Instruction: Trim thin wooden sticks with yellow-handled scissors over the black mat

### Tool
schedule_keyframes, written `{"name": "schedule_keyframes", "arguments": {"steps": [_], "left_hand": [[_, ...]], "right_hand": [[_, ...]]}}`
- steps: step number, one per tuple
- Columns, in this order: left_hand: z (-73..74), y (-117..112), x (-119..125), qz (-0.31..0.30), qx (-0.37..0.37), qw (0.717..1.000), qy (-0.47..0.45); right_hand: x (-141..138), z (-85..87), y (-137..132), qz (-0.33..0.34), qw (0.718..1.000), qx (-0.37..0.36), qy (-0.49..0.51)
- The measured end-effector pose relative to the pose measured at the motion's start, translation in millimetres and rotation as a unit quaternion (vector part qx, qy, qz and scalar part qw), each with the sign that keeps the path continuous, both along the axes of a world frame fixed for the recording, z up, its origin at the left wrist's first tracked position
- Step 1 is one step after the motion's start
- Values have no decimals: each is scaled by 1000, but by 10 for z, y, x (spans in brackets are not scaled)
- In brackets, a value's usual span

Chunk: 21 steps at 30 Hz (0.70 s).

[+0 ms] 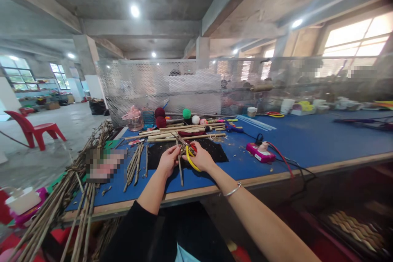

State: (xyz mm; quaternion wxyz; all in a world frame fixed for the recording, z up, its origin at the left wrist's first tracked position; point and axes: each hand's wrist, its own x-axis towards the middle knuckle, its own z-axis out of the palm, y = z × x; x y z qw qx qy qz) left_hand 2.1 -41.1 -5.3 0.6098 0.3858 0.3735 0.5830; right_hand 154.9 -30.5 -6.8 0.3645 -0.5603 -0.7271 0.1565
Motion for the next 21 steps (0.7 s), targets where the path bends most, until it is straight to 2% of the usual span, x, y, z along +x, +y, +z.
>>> {"name": "schedule_keyframes", "arguments": {"steps": [8,15,21], "left_hand": [[-23,8,-2,4,17,1000,12],[-42,31,-13,-10,21,1000,17],[-79,73,-13,-5,13,1000,18]], "right_hand": [[-119,-11,-18,29,999,-11,12],[-133,55,-31,27,999,-45,3],[-147,48,29,44,997,-65,21]]}}
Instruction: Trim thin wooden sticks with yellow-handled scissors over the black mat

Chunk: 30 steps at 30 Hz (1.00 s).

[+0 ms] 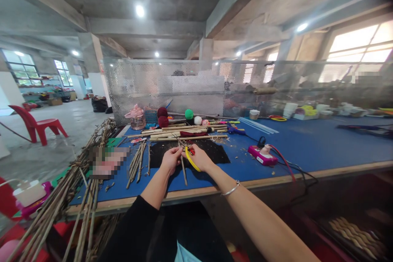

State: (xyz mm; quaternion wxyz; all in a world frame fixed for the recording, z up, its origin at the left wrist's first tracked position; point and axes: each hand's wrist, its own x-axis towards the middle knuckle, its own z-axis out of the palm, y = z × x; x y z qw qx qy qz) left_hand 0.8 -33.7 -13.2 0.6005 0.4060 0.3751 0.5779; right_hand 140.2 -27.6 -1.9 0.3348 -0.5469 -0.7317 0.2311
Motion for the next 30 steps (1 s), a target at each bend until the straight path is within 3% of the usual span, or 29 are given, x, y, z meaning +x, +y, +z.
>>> {"name": "schedule_keyframes", "arguments": {"steps": [6,17,30], "left_hand": [[-3,10,-4,6,4,1000,4],[21,-21,1,-20,-36,998,-55],[22,-52,44,-18,-23,1000,5]], "right_hand": [[-28,64,-7,22,999,-20,21],[-9,116,-20,-1,999,-38,-15],[49,127,-35,23,998,-44,-49]]}}
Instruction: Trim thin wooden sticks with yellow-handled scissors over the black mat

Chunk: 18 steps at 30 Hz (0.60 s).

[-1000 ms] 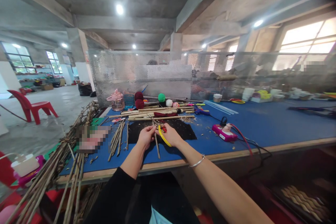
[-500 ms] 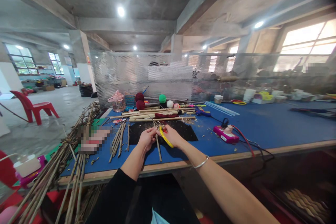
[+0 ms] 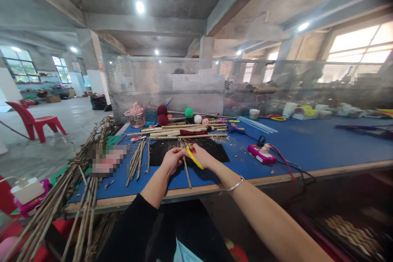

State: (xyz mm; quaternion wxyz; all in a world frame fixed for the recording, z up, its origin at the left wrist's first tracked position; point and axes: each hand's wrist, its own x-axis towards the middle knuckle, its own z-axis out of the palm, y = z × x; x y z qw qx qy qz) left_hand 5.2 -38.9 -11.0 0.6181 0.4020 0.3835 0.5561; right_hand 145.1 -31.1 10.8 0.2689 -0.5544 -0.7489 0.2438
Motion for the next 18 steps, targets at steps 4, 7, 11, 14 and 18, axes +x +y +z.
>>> {"name": "schedule_keyframes", "arguments": {"steps": [4,7,11,14,18], "left_hand": [[3,2,6,-6,2,1000,15],[6,5,5,-6,0,1000,18],[1,11,-11,-1,-20,1000,9],[-7,10,-25,-18,-26,1000,4],[-11,-3,-29,-35,-23,999,10]], "right_hand": [[-2,-19,-1,-14,1000,7,-16],[-3,-26,-13,-24,999,7,-36],[11,-30,-17,-16,999,9,-43],[38,-55,27,-2,999,24,-44],[92,-85,89,4,999,35,-39]]}}
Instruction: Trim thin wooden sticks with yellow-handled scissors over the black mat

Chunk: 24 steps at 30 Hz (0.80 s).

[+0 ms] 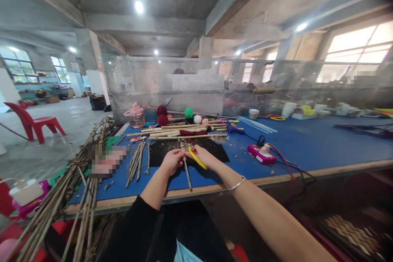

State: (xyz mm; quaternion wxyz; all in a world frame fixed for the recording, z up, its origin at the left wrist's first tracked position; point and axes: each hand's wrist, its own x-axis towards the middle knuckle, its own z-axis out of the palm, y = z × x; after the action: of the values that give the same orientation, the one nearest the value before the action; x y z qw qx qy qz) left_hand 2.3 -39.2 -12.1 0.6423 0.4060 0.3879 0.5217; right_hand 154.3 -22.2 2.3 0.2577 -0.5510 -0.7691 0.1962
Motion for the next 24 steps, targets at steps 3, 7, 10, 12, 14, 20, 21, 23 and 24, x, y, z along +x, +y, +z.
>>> {"name": "schedule_keyframes", "arguments": {"steps": [3,7,10,12,14,20,21,23,24], "left_hand": [[18,-18,8,-11,0,1000,4],[48,-40,17,-19,-2,1000,11],[59,-47,17,-13,-14,1000,3],[64,-49,13,-13,-19,1000,-1],[69,-48,8,-13,-21,1000,1],[73,-41,8,-9,-22,999,23],[72,-41,9,-11,-20,999,26],[70,-46,9,-14,-16,999,30],[70,-50,8,-14,-14,999,30]], "right_hand": [[38,-12,-1,-19,1000,-8,9],[43,-61,-55,-105,994,20,3],[17,-122,-106,-134,987,58,68],[5,-155,-141,-147,979,87,110],[2,-173,-177,-183,972,112,93],[5,-168,-241,-198,973,119,9],[5,-162,-235,-196,975,108,5],[8,-139,-204,-191,979,70,-2],[13,-120,-183,-184,982,47,-1]]}}
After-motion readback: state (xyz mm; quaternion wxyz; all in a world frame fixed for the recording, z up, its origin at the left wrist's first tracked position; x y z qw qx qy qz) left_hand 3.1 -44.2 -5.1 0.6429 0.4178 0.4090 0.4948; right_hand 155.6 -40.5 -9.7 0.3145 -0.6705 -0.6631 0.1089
